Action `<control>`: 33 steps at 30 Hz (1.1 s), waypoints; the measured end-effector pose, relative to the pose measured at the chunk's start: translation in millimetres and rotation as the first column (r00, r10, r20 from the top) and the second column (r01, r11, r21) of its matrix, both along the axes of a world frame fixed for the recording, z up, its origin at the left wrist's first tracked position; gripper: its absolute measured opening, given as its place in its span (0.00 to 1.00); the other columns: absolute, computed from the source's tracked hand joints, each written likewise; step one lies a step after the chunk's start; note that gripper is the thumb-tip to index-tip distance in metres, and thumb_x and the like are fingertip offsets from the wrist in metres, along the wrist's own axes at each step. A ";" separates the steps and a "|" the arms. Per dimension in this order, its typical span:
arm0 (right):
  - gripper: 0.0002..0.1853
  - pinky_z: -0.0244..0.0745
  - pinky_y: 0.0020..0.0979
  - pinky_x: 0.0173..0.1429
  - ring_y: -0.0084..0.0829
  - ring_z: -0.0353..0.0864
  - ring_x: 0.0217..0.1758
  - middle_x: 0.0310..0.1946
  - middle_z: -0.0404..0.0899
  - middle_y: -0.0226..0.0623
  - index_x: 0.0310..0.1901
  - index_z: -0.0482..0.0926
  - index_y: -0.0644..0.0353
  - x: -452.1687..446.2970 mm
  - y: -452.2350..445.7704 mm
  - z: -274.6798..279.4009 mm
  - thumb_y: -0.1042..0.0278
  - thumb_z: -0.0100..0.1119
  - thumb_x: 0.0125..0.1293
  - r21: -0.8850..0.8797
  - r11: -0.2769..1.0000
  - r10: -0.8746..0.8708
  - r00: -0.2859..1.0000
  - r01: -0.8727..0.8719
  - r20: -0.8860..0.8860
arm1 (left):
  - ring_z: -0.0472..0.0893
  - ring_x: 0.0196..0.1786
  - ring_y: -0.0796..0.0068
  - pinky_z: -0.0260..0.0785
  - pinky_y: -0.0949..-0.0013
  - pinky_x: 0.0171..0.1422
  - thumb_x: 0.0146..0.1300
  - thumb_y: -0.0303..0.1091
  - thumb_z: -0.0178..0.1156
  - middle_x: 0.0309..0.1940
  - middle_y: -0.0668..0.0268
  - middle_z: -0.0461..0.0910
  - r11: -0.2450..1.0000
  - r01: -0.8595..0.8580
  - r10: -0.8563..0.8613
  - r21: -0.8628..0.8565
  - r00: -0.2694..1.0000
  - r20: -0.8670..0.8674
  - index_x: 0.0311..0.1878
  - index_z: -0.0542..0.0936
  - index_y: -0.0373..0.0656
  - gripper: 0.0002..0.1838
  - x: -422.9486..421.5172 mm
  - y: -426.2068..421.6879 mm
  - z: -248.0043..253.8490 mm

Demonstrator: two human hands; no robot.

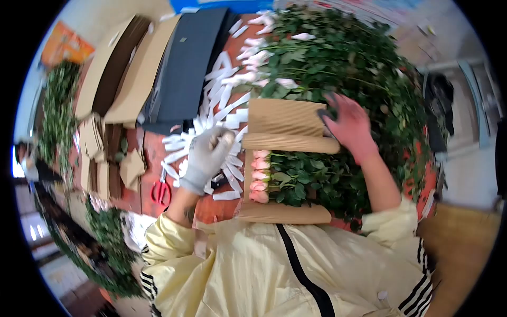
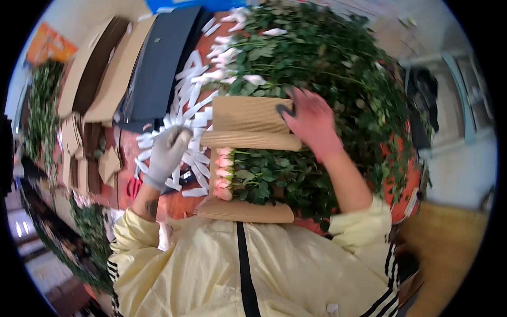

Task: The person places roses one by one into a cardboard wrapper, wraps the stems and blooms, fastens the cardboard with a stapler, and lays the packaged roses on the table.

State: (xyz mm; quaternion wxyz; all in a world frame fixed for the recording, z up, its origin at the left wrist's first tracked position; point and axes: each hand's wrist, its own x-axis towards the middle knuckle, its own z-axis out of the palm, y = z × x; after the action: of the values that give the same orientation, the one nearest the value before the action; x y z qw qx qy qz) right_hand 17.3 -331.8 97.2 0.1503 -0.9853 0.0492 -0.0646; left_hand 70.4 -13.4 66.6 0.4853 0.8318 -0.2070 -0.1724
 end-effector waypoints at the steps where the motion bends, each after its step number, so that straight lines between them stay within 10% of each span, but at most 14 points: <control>1: 0.29 0.69 0.37 0.58 0.43 0.75 0.53 0.48 0.77 0.42 0.54 0.72 0.60 15.7 -19.3 -26.2 0.54 0.61 0.52 -0.009 0.995 0.100 0.995 -0.100 0.004 | 0.82 0.44 0.64 0.71 0.65 0.50 0.64 0.46 0.55 0.41 0.53 0.81 0.999 -0.046 0.046 -0.009 0.999 0.027 0.52 0.75 0.35 0.24 15.8 -11.5 -4.4; 3: 0.31 0.67 0.37 0.60 0.44 0.72 0.57 0.52 0.76 0.42 0.55 0.70 0.62 40.7 -34.2 -48.0 0.53 0.61 0.52 0.485 0.868 0.218 0.958 -0.104 -0.186 | 0.67 0.66 0.61 0.57 0.65 0.69 0.65 0.46 0.55 0.62 0.46 0.68 0.979 0.070 -0.093 0.191 0.989 0.112 0.65 0.61 0.28 0.35 42.1 -23.8 -35.4; 5: 0.26 0.67 0.34 0.61 0.43 0.73 0.57 0.50 0.77 0.42 0.52 0.73 0.58 63.6 -42.6 -75.2 0.57 0.59 0.51 0.141 0.956 0.289 0.910 -0.258 -0.297 | 0.56 0.73 0.60 0.48 0.65 0.74 0.64 0.47 0.57 0.69 0.46 0.57 0.995 0.082 -0.080 -0.055 0.996 0.047 0.69 0.53 0.29 0.40 53.2 -40.0 -49.0; 9: 0.22 0.66 0.34 0.62 0.37 0.74 0.54 0.46 0.78 0.37 0.48 0.76 0.52 28.3 -14.5 28.8 0.60 0.60 0.49 -0.053 0.975 0.208 0.967 -0.217 -0.148 | 0.43 0.76 0.60 0.35 0.65 0.76 0.50 0.50 0.70 0.73 0.49 0.44 0.967 0.099 -0.033 -0.234 0.962 0.269 0.72 0.38 0.33 0.60 52.5 -28.2 -24.9; 11: 0.20 0.67 0.35 0.59 0.35 0.75 0.51 0.43 0.79 0.35 0.45 0.77 0.56 -13.1 -9.3 87.0 0.62 0.60 0.49 -0.131 0.917 0.387 0.920 -0.377 0.060 | 0.43 0.76 0.61 0.34 0.63 0.77 0.45 0.50 0.74 0.73 0.50 0.43 0.885 0.108 -0.064 -0.453 0.992 0.111 0.72 0.37 0.34 0.65 15.6 -21.4 9.9; 13: 0.19 0.67 0.33 0.58 0.35 0.77 0.48 0.40 0.79 0.35 0.44 0.77 0.58 -47.0 6.0 144.0 0.65 0.61 0.46 -0.055 0.877 0.476 0.879 -0.477 -0.029 | 0.45 0.75 0.61 0.36 0.62 0.77 0.42 0.51 0.74 0.73 0.51 0.44 0.895 0.374 -0.299 -0.244 0.907 0.295 0.72 0.40 0.34 0.65 5.2 -9.2 19.8; 15: 0.20 0.67 0.33 0.58 0.37 0.77 0.48 0.41 0.79 0.39 0.45 0.78 0.60 -65.9 17.1 177.7 0.65 0.63 0.48 -0.031 0.861 0.503 0.859 -0.507 -0.096 | 0.51 0.74 0.58 0.40 0.60 0.76 0.45 0.48 0.73 0.71 0.49 0.53 0.882 0.361 -0.289 -0.304 0.922 0.257 0.70 0.53 0.34 0.54 -30.0 -2.4 39.0; 18: 0.23 0.72 0.30 0.50 0.34 0.80 0.44 0.44 0.81 0.38 0.53 0.76 0.63 -60.1 31.1 185.5 0.62 0.61 0.57 0.807 0.472 0.881 0.169 -0.355 -0.441 | 0.63 0.69 0.52 0.50 0.56 0.73 0.54 0.39 0.63 0.55 0.52 0.76 0.852 0.522 -0.498 0.052 0.773 0.393 0.46 0.80 0.39 0.18 -48.0 16.2 45.6; 21: 0.23 0.72 0.28 0.52 0.32 0.80 0.47 0.44 0.81 0.37 0.55 0.75 0.62 -41.9 45.8 101.0 0.59 0.59 0.60 0.889 0.322 0.877 0.457 -0.327 -0.149 | 0.71 0.62 0.52 0.57 0.54 0.68 0.59 0.37 0.58 0.51 0.56 0.78 0.807 0.584 -0.567 0.087 0.725 0.391 0.42 0.79 0.39 0.12 -65.4 29.9 16.5; 24: 0.27 0.60 0.33 0.67 0.34 0.68 0.63 0.56 0.72 0.40 0.60 0.70 0.56 -43.0 76.5 -11.9 0.52 0.55 0.62 0.501 0.665 0.725 0.640 -0.554 -0.254 | 0.74 0.56 0.52 0.60 0.57 0.66 0.61 0.38 0.57 0.48 0.58 0.78 0.779 0.627 -0.623 -0.009 0.776 0.101 0.46 0.77 0.39 0.15 -77.8 33.9 -11.2; 25: 0.29 0.54 0.37 0.71 0.37 0.61 0.69 0.61 0.67 0.41 0.63 0.68 0.52 -50.8 83.8 -69.4 0.49 0.53 0.62 0.074 0.613 0.789 0.614 -0.786 -0.021 | 0.74 0.56 0.52 0.60 0.57 0.66 0.61 0.38 0.57 0.48 0.58 0.78 0.787 0.617 -0.614 -0.008 0.783 0.100 0.46 0.77 0.39 0.15 -79.9 32.5 -12.2; 28: 0.32 0.36 0.49 0.76 0.52 0.41 0.75 0.69 0.52 0.47 0.66 0.63 0.46 -80.1 101.7 -119.0 0.45 0.50 0.61 0.005 0.688 0.704 0.665 -0.726 -0.251 | 0.74 0.55 0.57 0.61 0.63 0.65 0.60 0.42 0.60 0.51 0.56 0.75 0.721 0.693 -0.678 0.006 0.707 -0.200 0.56 0.72 0.39 0.24 -82.8 31.7 -16.8; 33: 0.33 0.30 0.54 0.75 0.53 0.40 0.75 0.70 0.52 0.43 0.64 0.66 0.43 -69.5 114.5 -93.4 0.38 0.48 0.58 -0.194 0.587 0.728 0.617 -0.786 -0.299 | 0.74 0.56 0.67 0.62 0.67 0.62 0.59 0.40 0.62 0.56 0.58 0.74 0.777 0.582 -0.626 -0.239 0.755 -0.195 0.63 0.68 0.40 0.30 -71.4 81.8 -25.4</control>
State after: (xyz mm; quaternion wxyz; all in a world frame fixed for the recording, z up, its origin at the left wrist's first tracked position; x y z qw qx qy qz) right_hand -52.1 -217.3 3.8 0.0038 -0.9232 -0.3731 0.0920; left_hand -1.0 68.4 41.2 0.4929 0.6466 -0.4118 -0.4116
